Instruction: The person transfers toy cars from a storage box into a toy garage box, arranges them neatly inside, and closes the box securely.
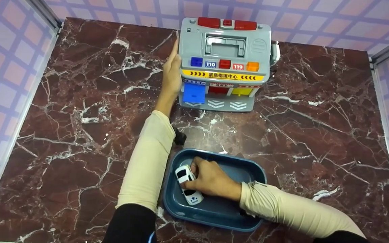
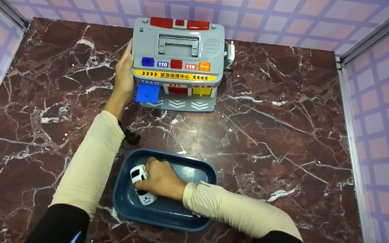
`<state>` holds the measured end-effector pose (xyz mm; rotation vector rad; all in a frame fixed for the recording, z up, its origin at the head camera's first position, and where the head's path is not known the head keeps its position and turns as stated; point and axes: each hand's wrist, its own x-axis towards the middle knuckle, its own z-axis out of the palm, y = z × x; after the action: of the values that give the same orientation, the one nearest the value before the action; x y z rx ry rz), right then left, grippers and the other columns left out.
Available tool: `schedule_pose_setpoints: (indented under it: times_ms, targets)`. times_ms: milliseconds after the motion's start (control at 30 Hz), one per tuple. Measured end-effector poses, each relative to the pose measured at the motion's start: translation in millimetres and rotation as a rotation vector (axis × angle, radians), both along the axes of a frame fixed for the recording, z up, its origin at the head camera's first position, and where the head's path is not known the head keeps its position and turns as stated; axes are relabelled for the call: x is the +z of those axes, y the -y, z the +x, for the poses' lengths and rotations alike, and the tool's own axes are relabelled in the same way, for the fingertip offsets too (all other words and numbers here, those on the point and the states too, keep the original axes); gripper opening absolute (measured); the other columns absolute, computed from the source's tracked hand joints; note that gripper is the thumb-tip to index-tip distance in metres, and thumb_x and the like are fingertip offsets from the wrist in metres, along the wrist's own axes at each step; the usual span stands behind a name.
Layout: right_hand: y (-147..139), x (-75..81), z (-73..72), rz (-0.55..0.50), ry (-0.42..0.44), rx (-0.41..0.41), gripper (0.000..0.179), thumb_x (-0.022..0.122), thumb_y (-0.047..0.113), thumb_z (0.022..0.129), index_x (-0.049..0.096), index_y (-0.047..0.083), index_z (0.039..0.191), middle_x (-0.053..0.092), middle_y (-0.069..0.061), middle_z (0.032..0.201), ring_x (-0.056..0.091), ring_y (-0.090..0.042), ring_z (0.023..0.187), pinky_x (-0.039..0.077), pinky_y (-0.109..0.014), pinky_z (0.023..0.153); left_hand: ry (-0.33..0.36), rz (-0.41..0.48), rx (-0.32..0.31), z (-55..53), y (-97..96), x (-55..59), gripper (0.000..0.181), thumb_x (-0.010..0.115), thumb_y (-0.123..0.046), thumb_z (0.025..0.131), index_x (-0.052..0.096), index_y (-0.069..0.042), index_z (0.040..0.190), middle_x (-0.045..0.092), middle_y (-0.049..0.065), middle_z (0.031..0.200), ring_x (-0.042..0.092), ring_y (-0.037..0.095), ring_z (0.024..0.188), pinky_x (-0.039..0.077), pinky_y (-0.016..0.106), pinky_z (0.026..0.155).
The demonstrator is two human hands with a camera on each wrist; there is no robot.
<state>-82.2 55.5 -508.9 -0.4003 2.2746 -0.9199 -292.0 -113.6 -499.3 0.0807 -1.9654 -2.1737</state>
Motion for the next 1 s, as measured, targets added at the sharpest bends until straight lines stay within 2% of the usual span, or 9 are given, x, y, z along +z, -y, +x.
schedule_pose_setpoints:
  times_ms: [167, 367, 533, 733, 900, 1000]
  targets:
    - [-3, -1.0, 1.6, -0.068, 0.033, -0.002, 0.041, 0.088, 0.034, 0.071, 0.056, 0.015, 0.089, 0.057, 0.009, 0.065, 0.052, -0.007, 0.057, 0.043, -0.024, 0.050, -0.006, -0.042, 0.002, -1.0, -0.5, -0.9, 0.050, 0.029, -0.012, 0.108, 0.030, -0.014, 0.158, 0.039, 0.003, 0.159, 0.039, 0.009, 0.143, 0.031, 0.012, 0.113]
    - [-6, 1.3, 0.4, -0.114, 0.093, -0.005, 0.047, 0.089, 0.030, 0.071, 0.062, 0.009, 0.103, 0.066, 0.007, 0.072, 0.058, -0.005, 0.062, 0.049, -0.023, 0.056, -0.003, -0.007, -0.003, -0.6, 0.1, 0.2, 0.051, 0.028, -0.011, 0.108, 0.030, -0.015, 0.158, 0.041, 0.004, 0.158, 0.052, 0.017, 0.132, 0.043, 0.019, 0.108]
    - [-9, 8.2, -1.0, -0.128, 0.135, 0.024, 0.047, 0.088, 0.028, 0.074, 0.069, 0.003, 0.108, 0.070, 0.005, 0.071, 0.061, -0.003, 0.059, 0.050, -0.020, 0.055, 0.026, 0.014, -0.009, -0.3, 1.3, 0.4, 0.051, 0.028, -0.012, 0.109, 0.029, -0.019, 0.159, 0.044, 0.003, 0.157, 0.060, 0.022, 0.120, 0.050, 0.026, 0.101]
    - [-12, 21.0, -1.5, -0.144, 0.142, 0.047, 0.043, 0.089, 0.029, 0.074, 0.071, 0.005, 0.106, 0.069, 0.007, 0.070, 0.059, -0.002, 0.061, 0.049, -0.019, 0.059, 0.028, 0.028, -0.013, -0.9, 1.1, 0.2, 0.050, 0.028, -0.012, 0.109, 0.029, -0.019, 0.159, 0.043, 0.002, 0.157, 0.062, 0.024, 0.116, 0.053, 0.029, 0.098]
    - [-15, 32.6, -7.7, -0.135, 0.120, 0.031, 0.043, 0.087, 0.031, 0.076, 0.071, 0.005, 0.106, 0.067, 0.008, 0.072, 0.058, -0.003, 0.064, 0.050, -0.021, 0.064, 0.027, 0.038, -0.011, 0.0, 0.6, 0.8, 0.050, 0.028, -0.013, 0.109, 0.029, -0.019, 0.159, 0.046, 0.003, 0.155, 0.063, 0.025, 0.115, 0.054, 0.030, 0.097]
    - [-18, 38.4, -13.5, -0.153, 0.128, 0.009, 0.044, 0.086, 0.031, 0.077, 0.071, 0.004, 0.108, 0.068, 0.007, 0.074, 0.059, -0.003, 0.064, 0.050, -0.022, 0.064, 0.027, 0.030, -0.009, -0.4, 0.4, 0.5, 0.050, 0.029, -0.013, 0.109, 0.029, -0.018, 0.159, 0.043, 0.002, 0.157, 0.056, 0.020, 0.128, 0.048, 0.026, 0.105]
